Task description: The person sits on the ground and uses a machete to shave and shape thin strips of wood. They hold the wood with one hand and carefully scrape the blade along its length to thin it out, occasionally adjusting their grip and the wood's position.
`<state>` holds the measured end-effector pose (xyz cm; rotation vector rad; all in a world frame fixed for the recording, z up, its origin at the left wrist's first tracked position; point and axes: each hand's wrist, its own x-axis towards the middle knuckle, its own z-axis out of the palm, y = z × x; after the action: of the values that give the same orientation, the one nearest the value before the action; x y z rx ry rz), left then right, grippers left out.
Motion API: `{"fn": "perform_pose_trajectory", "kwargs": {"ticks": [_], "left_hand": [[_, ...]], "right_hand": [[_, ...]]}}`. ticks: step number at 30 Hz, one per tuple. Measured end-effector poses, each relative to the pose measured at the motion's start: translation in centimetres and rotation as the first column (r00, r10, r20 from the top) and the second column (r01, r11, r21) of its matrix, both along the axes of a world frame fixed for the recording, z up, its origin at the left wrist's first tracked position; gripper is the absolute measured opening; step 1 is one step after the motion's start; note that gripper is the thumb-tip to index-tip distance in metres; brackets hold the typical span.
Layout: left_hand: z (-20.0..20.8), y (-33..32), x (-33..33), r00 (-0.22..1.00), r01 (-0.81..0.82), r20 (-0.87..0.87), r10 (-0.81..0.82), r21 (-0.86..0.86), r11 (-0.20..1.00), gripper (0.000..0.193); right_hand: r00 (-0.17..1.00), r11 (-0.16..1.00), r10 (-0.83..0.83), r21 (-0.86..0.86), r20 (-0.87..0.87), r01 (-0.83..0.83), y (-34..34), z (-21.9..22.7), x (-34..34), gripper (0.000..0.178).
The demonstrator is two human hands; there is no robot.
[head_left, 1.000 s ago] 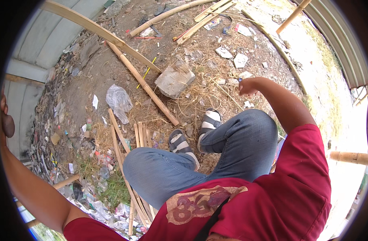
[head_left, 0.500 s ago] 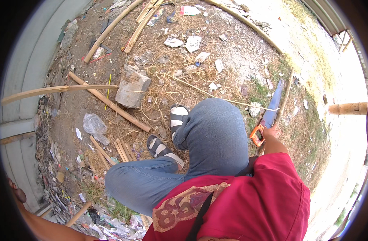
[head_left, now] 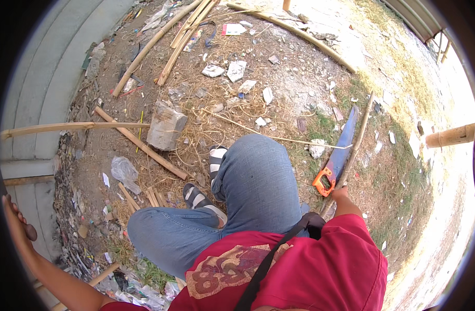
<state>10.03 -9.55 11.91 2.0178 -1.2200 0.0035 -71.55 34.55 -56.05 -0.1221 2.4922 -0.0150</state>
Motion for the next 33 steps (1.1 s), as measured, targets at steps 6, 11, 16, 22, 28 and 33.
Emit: {"fn": "perform_pose_trajectory", "kwargs": {"ticks": [6,11,16,22,28,33], "left_hand": [[0.1,-0.3,-0.2,0.999,0.042,0.002,-0.042,0.014,0.999,0.058],[1.1,1.7,-0.7,0.991,0.129,-0.030,-0.131,-0.050,0.990,0.061],[0.3,2.4,-10.0,0.958,0.288,0.000,-0.288,-0.031,0.957,0.056],[0.9,4.3,-10.8,0.961,0.277,0.016,-0.276,-0.049,0.960,0.055],[2.6,4.9,-11.5,0.948,0.250,0.199,-0.248,0.012,0.968,0.052],[3.6,3.7,-11.7,0.948,0.234,0.212,-0.239,0.050,0.971,0.053]], "right_hand": [[0.900,0.952,-0.296,-0.169,-0.321,0.253,-0.5,6.5,-1.6,0.055],[0.902,0.864,-0.027,-0.465,-0.431,-0.196,-6.2,16.4,-1.2,0.058],[0.832,0.455,0.225,-0.701,-0.507,-0.550,-16.2,26.7,0.4,0.049],[0.624,0.206,0.544,-0.631,-0.561,-0.748,-28.8,41.8,11.6,0.054],[0.503,-0.182,0.481,-0.643,-0.718,-0.744,-34.7,50.9,15.0,0.057],[0.702,-0.378,0.434,-0.822,-0.564,-0.427,-36.7,56.6,16.5,0.062]]}}
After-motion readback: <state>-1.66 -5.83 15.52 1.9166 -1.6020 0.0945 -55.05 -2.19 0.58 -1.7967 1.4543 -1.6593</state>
